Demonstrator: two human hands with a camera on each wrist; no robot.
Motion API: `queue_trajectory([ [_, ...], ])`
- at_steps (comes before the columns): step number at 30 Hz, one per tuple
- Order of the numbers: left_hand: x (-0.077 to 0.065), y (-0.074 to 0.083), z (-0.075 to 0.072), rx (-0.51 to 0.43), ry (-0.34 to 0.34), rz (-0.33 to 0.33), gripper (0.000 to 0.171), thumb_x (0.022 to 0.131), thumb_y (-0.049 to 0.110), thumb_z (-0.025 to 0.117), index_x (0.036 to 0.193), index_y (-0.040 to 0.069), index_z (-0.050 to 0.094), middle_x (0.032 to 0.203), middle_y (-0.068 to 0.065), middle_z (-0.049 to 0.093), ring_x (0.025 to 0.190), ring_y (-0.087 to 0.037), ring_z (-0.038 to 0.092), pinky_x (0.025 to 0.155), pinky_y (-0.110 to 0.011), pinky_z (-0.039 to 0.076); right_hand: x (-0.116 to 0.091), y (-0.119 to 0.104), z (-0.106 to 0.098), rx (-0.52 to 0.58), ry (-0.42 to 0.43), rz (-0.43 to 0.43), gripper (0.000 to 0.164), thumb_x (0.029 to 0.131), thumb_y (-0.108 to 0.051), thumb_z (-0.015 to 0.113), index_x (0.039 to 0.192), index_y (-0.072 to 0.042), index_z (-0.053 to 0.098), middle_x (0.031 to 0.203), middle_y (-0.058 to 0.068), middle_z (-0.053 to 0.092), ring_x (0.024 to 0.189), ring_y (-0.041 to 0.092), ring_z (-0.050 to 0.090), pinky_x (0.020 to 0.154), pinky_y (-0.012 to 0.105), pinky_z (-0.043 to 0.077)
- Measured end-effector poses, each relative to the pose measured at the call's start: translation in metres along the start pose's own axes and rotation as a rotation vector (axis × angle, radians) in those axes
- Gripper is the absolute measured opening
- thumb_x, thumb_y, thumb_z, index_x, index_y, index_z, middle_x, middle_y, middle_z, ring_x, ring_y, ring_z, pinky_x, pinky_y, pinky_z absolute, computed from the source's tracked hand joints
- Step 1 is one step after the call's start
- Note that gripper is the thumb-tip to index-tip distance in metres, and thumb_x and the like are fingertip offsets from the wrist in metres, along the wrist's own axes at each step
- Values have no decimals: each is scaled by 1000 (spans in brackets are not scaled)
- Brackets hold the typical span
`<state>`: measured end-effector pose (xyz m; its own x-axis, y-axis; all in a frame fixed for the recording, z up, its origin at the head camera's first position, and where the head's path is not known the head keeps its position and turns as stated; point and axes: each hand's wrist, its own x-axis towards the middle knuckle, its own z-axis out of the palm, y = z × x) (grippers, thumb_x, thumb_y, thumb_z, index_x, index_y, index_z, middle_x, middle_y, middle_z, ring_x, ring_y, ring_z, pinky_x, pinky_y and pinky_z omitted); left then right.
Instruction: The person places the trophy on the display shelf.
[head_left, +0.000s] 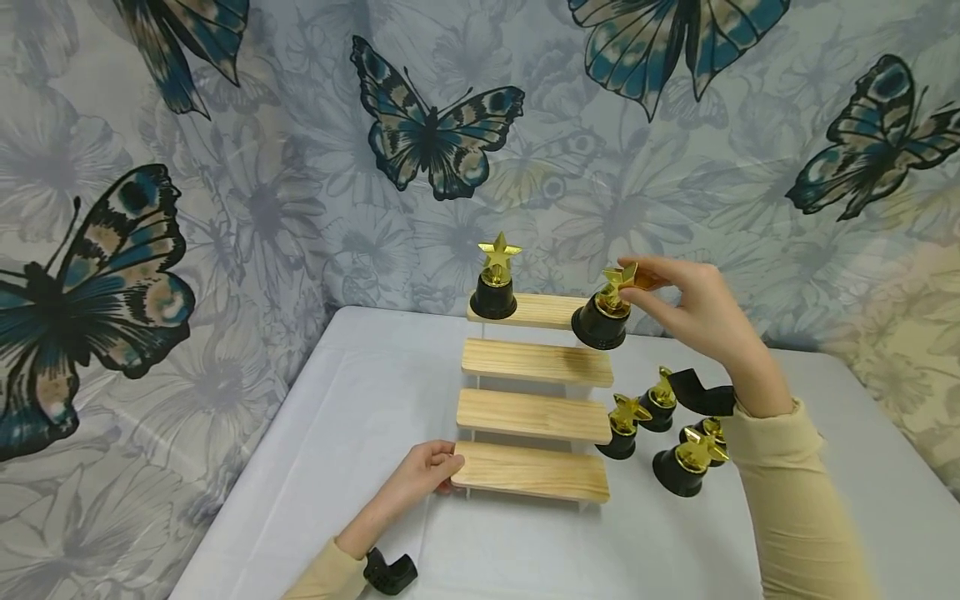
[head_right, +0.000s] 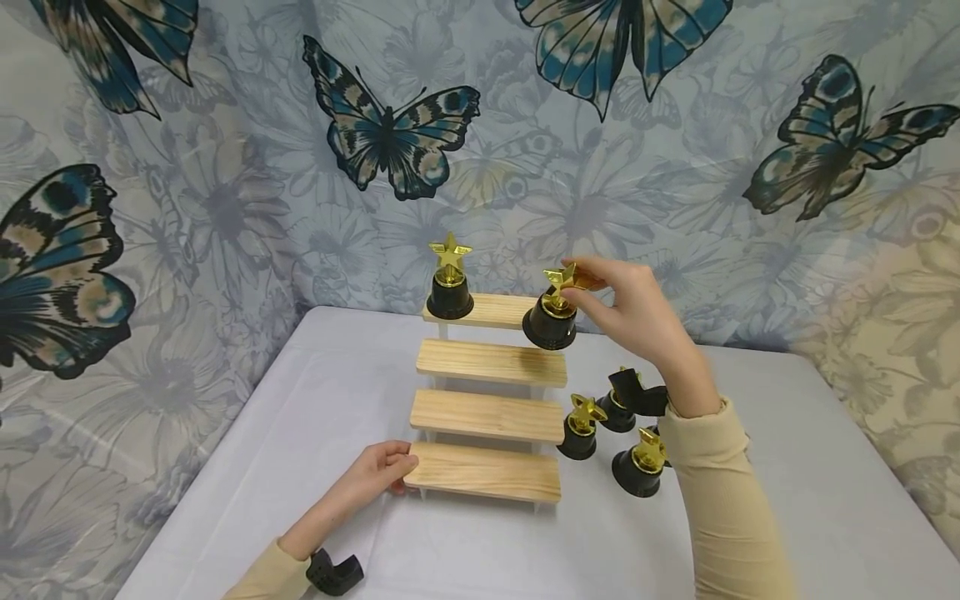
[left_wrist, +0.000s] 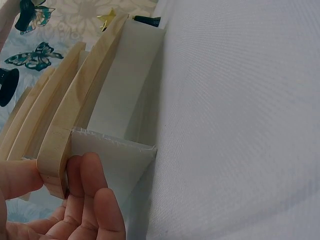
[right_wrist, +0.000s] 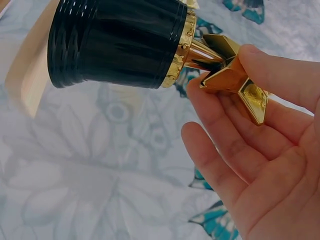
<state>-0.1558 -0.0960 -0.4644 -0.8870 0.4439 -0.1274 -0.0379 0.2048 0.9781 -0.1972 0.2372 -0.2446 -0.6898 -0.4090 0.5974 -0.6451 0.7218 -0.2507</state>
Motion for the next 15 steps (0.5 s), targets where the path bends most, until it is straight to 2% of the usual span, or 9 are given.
queue_trajectory([
  [9, 4, -8, -2, 2, 4, 20, 48, 95, 23, 55, 121, -17, 46, 94, -16, 67, 70, -14, 60, 63, -33, 52, 19, 4, 20, 83, -33, 23, 34, 86, -5, 66, 120, -2, 61, 94, 6, 68, 82, 14, 60, 76, 30, 48],
  [15, 4, -11, -2, -3, 0, 14, 51, 95, 24, 56, 122, -18, 45, 94, -16, 66, 69, -12, 57, 63, -31, 52, 30, 6, 31, 118, -42, 6, 33, 86, -4, 65, 118, 0, 61, 91, 9, 67, 80, 18, 60, 75, 25, 47],
])
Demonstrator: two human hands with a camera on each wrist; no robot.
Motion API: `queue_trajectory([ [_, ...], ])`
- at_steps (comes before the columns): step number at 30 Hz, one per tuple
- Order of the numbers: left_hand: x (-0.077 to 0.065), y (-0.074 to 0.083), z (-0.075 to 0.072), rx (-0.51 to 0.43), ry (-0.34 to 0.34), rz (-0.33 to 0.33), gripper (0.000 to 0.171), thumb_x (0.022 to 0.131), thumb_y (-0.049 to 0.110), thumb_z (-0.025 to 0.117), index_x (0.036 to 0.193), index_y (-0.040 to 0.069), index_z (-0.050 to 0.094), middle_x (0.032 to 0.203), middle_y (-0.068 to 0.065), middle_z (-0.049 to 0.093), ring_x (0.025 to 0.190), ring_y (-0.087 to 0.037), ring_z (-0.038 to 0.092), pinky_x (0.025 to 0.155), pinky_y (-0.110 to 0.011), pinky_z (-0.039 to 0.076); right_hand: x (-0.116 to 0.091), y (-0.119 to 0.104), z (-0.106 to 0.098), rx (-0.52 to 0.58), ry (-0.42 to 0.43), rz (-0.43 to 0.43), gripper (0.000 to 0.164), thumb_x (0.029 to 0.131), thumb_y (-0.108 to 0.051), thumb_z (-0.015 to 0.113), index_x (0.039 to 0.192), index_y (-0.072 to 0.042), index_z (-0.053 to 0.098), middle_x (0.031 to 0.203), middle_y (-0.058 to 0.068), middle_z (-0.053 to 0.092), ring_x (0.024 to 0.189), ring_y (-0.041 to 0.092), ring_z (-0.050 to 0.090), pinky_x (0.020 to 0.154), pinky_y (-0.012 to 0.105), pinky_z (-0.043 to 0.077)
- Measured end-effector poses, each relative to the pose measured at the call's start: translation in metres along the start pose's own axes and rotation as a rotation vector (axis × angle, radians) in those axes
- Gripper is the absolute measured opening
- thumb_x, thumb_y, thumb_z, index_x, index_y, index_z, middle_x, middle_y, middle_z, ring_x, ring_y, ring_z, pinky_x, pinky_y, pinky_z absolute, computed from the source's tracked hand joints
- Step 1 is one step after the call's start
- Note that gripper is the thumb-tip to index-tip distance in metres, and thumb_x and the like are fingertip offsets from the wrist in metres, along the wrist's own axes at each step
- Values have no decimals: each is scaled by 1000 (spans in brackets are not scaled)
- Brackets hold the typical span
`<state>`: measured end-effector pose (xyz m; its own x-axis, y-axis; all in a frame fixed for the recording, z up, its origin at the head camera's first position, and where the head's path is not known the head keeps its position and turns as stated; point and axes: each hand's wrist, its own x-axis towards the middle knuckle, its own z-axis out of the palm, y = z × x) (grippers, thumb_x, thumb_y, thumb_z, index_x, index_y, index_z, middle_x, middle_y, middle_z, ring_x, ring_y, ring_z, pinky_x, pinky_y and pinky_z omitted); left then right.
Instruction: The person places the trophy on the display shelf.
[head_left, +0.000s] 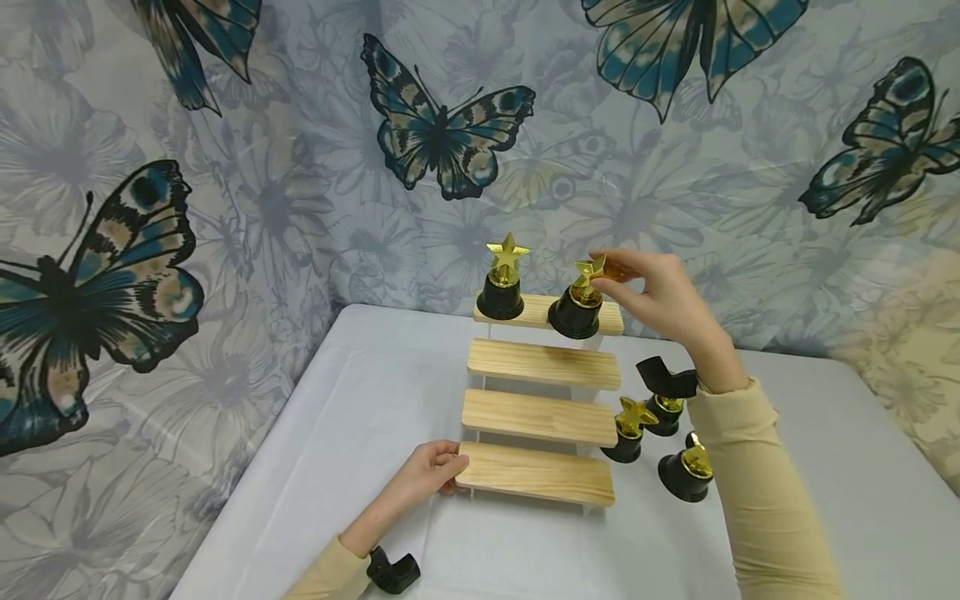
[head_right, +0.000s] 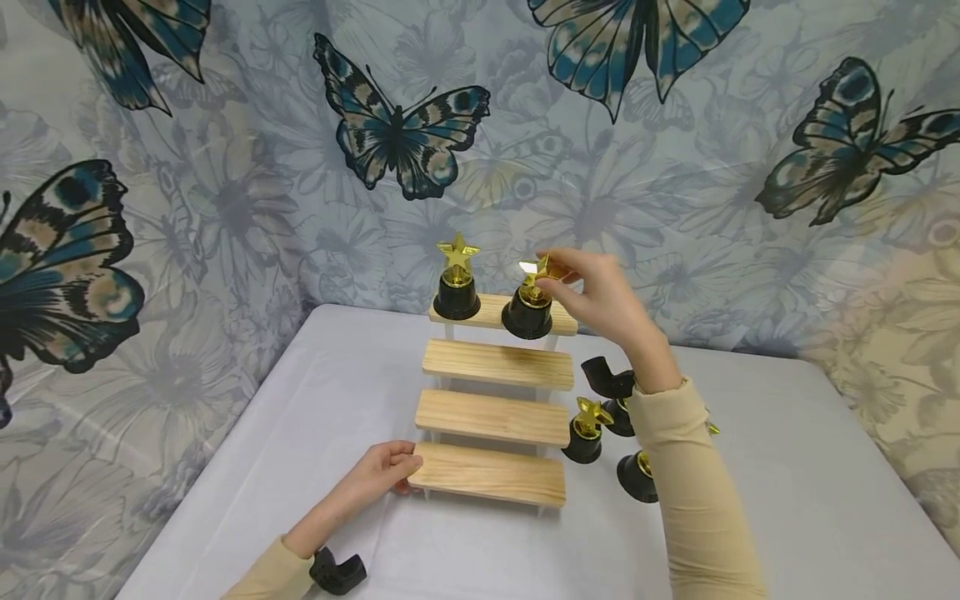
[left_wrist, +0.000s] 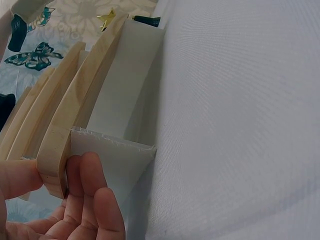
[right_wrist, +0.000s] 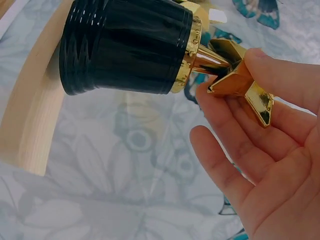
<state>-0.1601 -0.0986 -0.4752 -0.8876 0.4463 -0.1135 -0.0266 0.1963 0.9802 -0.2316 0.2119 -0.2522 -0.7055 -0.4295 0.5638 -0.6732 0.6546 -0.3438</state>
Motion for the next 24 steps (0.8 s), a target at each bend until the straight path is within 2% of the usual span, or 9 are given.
queue_trajectory([
  [7, 0, -1, -1, -6, -4, -7, 52, 95, 24, 55, 123, -18, 44, 94, -16, 66, 68, -12, 58, 63, -31, 52, 11, 6, 9, 19, -22, 39, 33, 88, -7, 63, 120, -1, 60, 94, 10, 66, 83, 21, 61, 76, 34, 48],
  [24, 0, 1, 1, -15, 0, -1, 45, 95, 22, 54, 119, -15, 49, 91, -14, 67, 68, -12, 58, 61, -31, 51, 26, 14, 20, 83, -51, 60, 36, 89, -9, 63, 123, -1, 58, 98, 11, 65, 87, 21, 60, 77, 37, 49],
])
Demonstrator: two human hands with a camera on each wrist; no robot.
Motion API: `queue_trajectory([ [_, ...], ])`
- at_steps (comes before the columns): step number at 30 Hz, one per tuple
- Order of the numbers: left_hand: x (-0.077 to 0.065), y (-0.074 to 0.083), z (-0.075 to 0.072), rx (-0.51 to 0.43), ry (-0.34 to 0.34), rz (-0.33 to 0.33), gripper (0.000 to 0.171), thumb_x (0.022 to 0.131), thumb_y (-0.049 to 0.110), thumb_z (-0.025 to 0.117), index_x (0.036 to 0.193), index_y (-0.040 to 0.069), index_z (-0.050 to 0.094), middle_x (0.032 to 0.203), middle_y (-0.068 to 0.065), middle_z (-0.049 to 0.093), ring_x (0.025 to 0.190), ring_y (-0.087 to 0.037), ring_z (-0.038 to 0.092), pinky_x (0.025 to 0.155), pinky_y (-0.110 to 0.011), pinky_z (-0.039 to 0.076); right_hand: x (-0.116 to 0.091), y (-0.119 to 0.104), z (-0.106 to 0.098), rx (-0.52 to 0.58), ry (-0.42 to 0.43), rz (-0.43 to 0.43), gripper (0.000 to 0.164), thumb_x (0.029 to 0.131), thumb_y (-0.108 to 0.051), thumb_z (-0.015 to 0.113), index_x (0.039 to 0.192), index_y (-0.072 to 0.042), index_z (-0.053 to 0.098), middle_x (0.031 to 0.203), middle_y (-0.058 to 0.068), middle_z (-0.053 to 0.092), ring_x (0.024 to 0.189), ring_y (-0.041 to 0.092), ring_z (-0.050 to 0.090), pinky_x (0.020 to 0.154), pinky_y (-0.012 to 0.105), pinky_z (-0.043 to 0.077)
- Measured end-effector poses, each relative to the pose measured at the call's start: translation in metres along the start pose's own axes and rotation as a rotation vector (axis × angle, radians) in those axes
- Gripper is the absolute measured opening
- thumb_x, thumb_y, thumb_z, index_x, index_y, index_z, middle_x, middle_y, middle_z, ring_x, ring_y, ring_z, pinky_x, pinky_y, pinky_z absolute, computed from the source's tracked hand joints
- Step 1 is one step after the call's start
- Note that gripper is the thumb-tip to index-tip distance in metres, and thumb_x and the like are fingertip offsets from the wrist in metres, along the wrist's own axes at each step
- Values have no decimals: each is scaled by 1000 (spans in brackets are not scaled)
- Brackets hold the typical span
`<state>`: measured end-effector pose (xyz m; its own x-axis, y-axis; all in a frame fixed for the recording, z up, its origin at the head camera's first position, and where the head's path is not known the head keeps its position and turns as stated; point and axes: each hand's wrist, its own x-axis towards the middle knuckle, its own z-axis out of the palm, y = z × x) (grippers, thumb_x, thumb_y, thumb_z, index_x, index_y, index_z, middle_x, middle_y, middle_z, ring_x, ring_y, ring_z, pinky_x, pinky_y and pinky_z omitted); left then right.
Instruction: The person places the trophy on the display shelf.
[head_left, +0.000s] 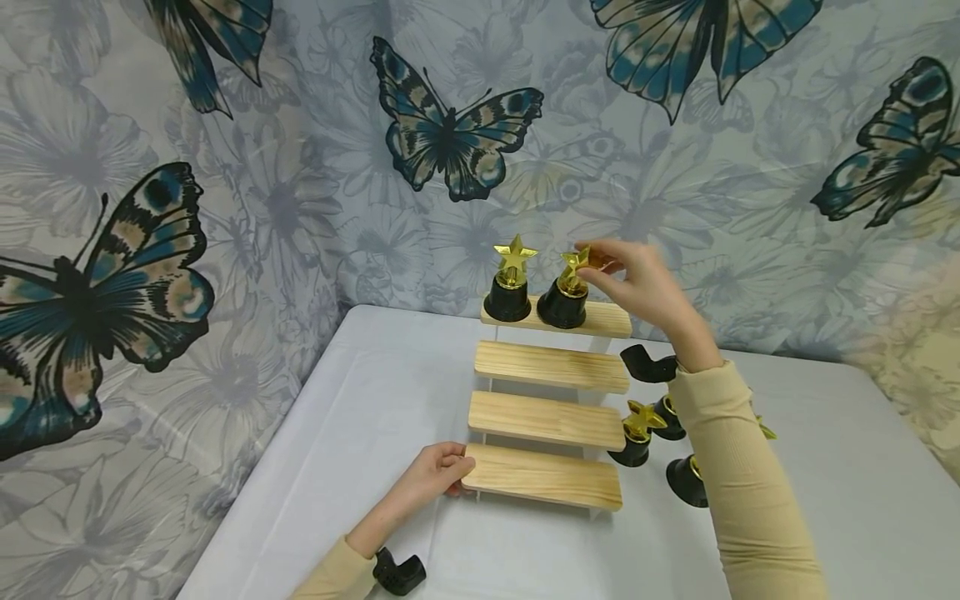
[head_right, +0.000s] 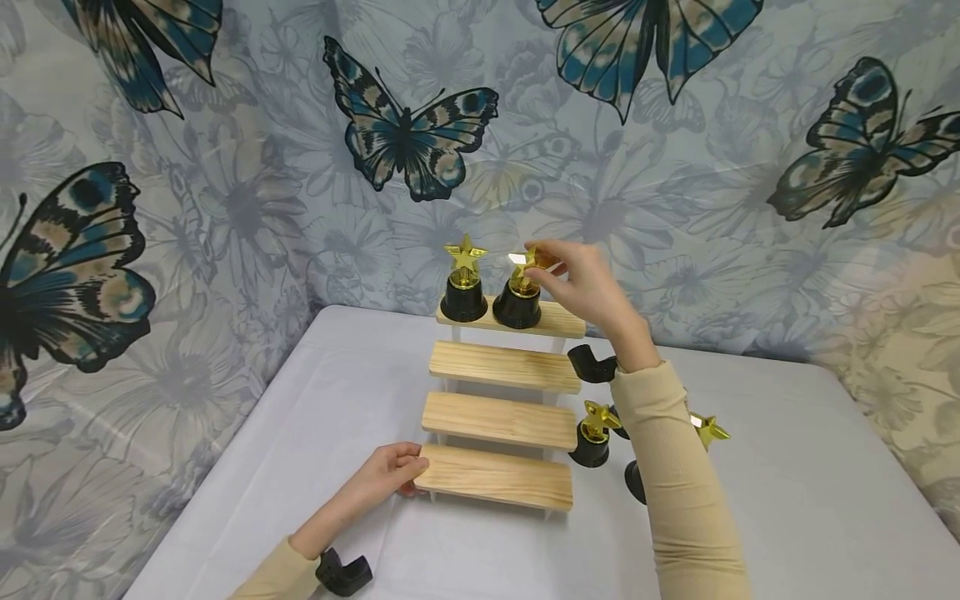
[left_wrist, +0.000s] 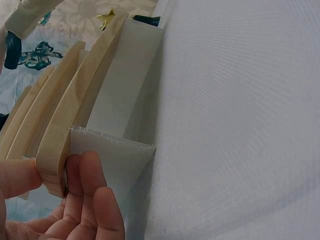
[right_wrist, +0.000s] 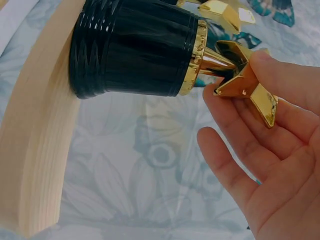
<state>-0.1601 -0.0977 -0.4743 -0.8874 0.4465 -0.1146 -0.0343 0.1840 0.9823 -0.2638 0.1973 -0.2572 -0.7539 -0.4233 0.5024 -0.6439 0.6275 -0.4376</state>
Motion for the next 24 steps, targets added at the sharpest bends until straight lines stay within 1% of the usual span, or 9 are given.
queue_trajectory([
  [8, 0, -1, 1, 1, 1, 12, 42, 96, 21, 54, 118, -14, 50, 93, -15, 67, 70, -16, 62, 61, -33, 52, 4, 3, 3, 23, -20, 10, 38, 91, -11, 61, 127, -1, 55, 106, 15, 63, 92, 24, 58, 79, 39, 48],
  [12, 0, 0, 1, -4, 1, 13, 40, 96, 20, 54, 117, -14, 51, 92, -16, 67, 70, -15, 62, 61, -33, 52, 5, 3, 4, 31, -25, 17, 38, 91, -12, 60, 128, -1, 55, 109, 17, 63, 94, 27, 58, 80, 41, 47],
  [15, -1, 3, 2, 9, 3, 15, 38, 96, 17, 53, 116, -15, 51, 92, -17, 67, 70, -16, 63, 62, -35, 52, 7, 3, 5, 36, -27, 14, 38, 92, -12, 60, 127, -1, 55, 111, 17, 62, 95, 29, 58, 81, 41, 48],
  [17, -1, 3, 1, 12, 1, 21, 37, 96, 18, 53, 115, -15, 51, 91, -17, 67, 70, -16, 63, 61, -34, 52, 8, 4, 6, 34, -28, 16, 38, 91, -12, 60, 127, -1, 55, 112, 18, 62, 96, 30, 59, 81, 42, 48],
  [20, 0, 2, 2, 17, 3, 18, 37, 96, 18, 53, 115, -14, 52, 90, -17, 67, 71, -19, 64, 61, -35, 52, 10, 5, 8, 29, -25, 11, 38, 91, -11, 61, 127, -1, 55, 113, 18, 62, 97, 31, 59, 81, 42, 48],
  [22, 1, -1, 1, 11, 4, 18, 38, 96, 19, 54, 115, -13, 52, 90, -15, 68, 70, -18, 64, 60, -33, 52, 10, 6, 9, 27, -25, 13, 38, 91, -11, 61, 127, -1, 55, 113, 18, 62, 97, 31, 59, 81, 42, 48],
  [24, -1, 2, 1, 17, 7, 14, 36, 96, 18, 53, 114, -14, 52, 90, -16, 68, 71, -19, 64, 61, -35, 52, 10, 7, 10, 30, -27, 13, 39, 91, -11, 61, 128, 0, 54, 113, 18, 62, 97, 31, 59, 81, 42, 48],
])
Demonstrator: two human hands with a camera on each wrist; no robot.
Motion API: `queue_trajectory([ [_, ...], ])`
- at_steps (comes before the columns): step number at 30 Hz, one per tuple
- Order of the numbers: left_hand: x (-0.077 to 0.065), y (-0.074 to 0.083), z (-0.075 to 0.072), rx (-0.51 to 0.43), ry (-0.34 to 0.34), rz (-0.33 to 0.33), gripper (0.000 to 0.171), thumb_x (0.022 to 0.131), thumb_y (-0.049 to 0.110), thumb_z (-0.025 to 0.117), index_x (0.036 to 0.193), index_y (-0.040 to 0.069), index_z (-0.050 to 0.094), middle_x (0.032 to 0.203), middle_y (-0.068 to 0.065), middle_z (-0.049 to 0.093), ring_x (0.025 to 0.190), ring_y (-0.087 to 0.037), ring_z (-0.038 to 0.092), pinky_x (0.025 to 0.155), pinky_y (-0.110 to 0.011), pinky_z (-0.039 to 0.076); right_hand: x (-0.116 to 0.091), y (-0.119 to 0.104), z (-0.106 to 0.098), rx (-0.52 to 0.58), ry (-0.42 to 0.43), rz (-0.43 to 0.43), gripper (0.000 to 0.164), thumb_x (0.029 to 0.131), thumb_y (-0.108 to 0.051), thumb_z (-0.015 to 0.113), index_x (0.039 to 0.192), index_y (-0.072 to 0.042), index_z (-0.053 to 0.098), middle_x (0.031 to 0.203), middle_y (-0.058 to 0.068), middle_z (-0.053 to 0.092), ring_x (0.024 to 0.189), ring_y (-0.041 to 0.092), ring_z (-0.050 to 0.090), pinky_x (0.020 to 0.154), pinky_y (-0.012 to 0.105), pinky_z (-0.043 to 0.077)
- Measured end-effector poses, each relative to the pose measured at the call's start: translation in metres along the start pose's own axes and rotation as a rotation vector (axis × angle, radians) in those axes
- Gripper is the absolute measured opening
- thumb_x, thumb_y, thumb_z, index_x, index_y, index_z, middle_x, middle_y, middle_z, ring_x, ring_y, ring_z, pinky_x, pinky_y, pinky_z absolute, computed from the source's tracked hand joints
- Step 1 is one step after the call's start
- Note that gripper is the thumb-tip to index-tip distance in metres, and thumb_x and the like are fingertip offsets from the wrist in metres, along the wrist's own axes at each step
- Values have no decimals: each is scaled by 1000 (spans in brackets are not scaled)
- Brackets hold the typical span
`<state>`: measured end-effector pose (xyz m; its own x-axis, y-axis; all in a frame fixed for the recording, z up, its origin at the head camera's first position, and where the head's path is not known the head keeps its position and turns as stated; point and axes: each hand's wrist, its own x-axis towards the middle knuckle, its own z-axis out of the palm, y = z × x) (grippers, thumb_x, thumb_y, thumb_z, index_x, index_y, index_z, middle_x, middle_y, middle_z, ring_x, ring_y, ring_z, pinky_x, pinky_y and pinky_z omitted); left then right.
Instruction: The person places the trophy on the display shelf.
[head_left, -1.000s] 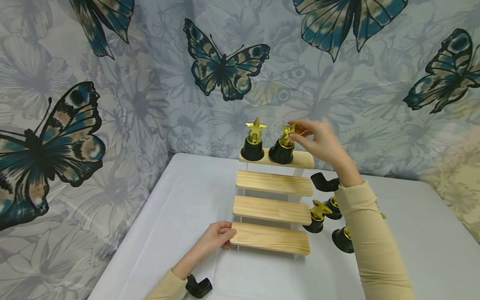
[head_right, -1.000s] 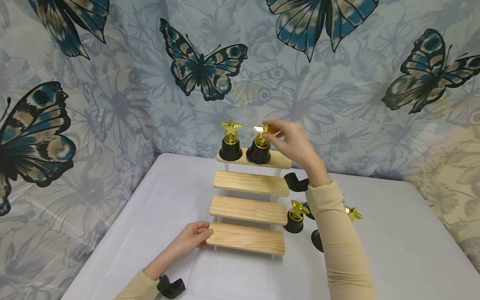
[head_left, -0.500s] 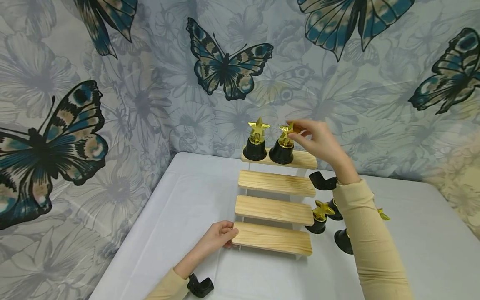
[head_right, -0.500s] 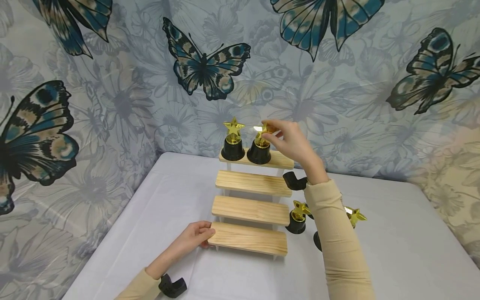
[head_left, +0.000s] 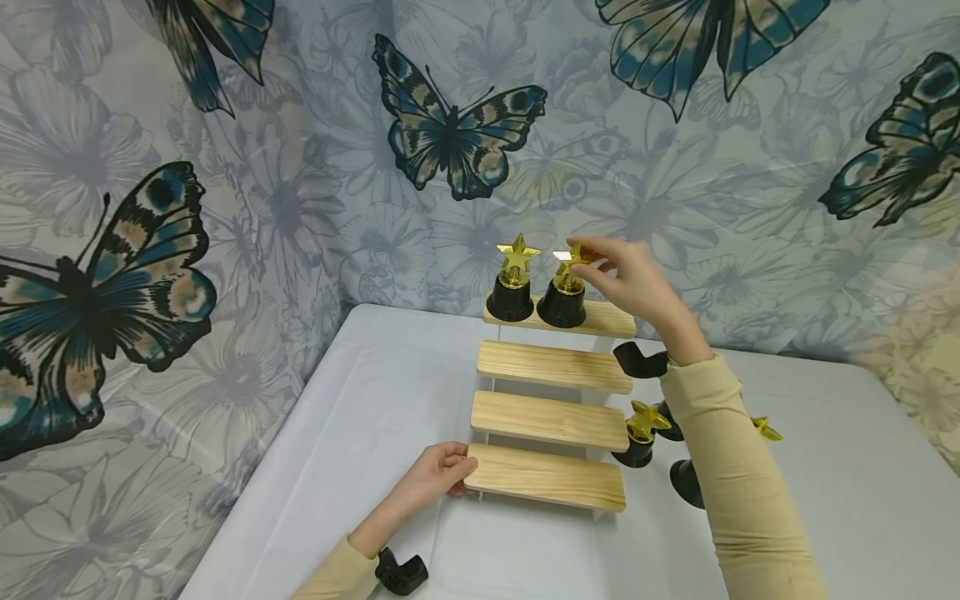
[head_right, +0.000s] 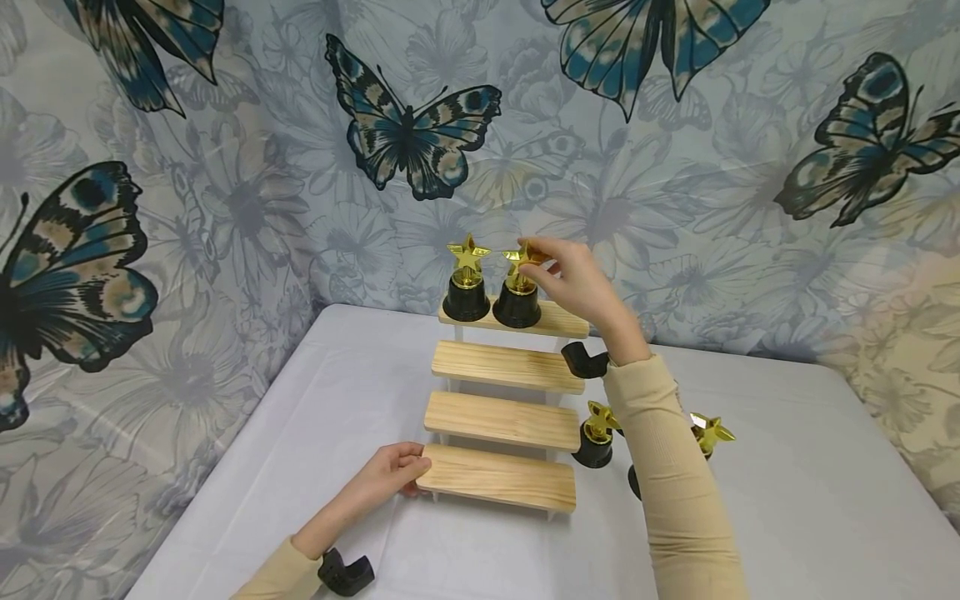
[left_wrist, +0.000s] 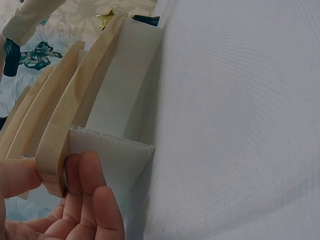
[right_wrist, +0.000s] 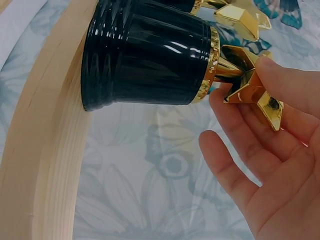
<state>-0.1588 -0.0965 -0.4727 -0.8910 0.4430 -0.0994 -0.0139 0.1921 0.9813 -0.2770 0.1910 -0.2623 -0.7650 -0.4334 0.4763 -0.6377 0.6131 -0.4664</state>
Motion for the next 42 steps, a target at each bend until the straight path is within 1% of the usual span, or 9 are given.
queue_trajectory([
  [7, -9, 22, 2, -2, -15, 15, 35, 96, 11, 52, 114, -18, 50, 90, -20, 66, 72, -24, 64, 63, -41, 52, -3, 2, -2, 15, -12, 38, 40, 92, -12, 60, 130, -1, 52, 117, 18, 60, 101, 32, 57, 83, 43, 47],
  [9, -7, 18, 3, -4, -16, 9, 37, 96, 13, 52, 115, -18, 49, 91, -19, 67, 72, -22, 64, 64, -40, 53, -4, 2, -4, 19, -14, 44, 42, 92, -12, 60, 131, 0, 51, 117, 19, 59, 102, 32, 57, 83, 44, 47],
  [14, 3, 0, 5, -3, -20, -4, 41, 96, 17, 52, 119, -17, 48, 93, -18, 67, 72, -19, 64, 63, -37, 53, -10, 1, -10, 44, -15, 45, 49, 92, -12, 59, 136, 1, 43, 118, 22, 57, 105, 34, 54, 83, 47, 44],
  [18, 5, -3, 5, -10, -25, -4, 42, 96, 19, 53, 119, -16, 49, 93, -17, 67, 73, -22, 65, 62, -37, 53, -18, 0, -18, 34, 30, 35, 49, 93, -12, 58, 138, -1, 42, 118, 20, 57, 106, 33, 53, 83, 46, 42],
  [24, 2, 0, 3, -13, -22, -12, 50, 96, 22, 53, 124, -18, 43, 98, -20, 66, 75, -23, 66, 62, -35, 53, -36, 0, -29, -32, 145, 5, 45, 91, -9, 60, 134, -4, 48, 117, 15, 59, 105, 27, 54, 81, 29, 43],
  [29, 1, -1, 1, 3, -22, -9, 50, 96, 23, 54, 124, -18, 44, 98, -19, 66, 74, -22, 65, 63, -34, 52, -55, 2, -33, -66, 205, -36, 43, 88, -2, 62, 130, -2, 52, 114, 17, 60, 102, 26, 54, 79, 18, 42],
  [35, 2, -5, 1, 1, -26, -17, 50, 96, 21, 52, 125, -19, 43, 97, -19, 66, 73, -20, 64, 64, -37, 53, -81, 5, -34, -93, 205, -49, 45, 85, 4, 63, 128, -2, 53, 113, 16, 60, 102, 20, 55, 83, 13, 41],
  [40, 2, -4, 1, -15, -22, -37, 54, 96, 24, 53, 126, -20, 40, 100, -20, 65, 72, -18, 63, 65, -36, 53, -101, 6, -31, -118, 185, -28, 45, 84, 4, 65, 127, -1, 54, 111, 15, 61, 100, 23, 57, 85, 12, 40],
  [42, 1, -3, 1, -15, -19, -36, 55, 96, 24, 53, 126, -20, 40, 99, -20, 65, 72, -18, 63, 65, -35, 53, -110, 7, -30, -140, 169, -5, 44, 84, 2, 66, 127, -1, 54, 112, 13, 61, 99, 25, 57, 86, 13, 40],
])
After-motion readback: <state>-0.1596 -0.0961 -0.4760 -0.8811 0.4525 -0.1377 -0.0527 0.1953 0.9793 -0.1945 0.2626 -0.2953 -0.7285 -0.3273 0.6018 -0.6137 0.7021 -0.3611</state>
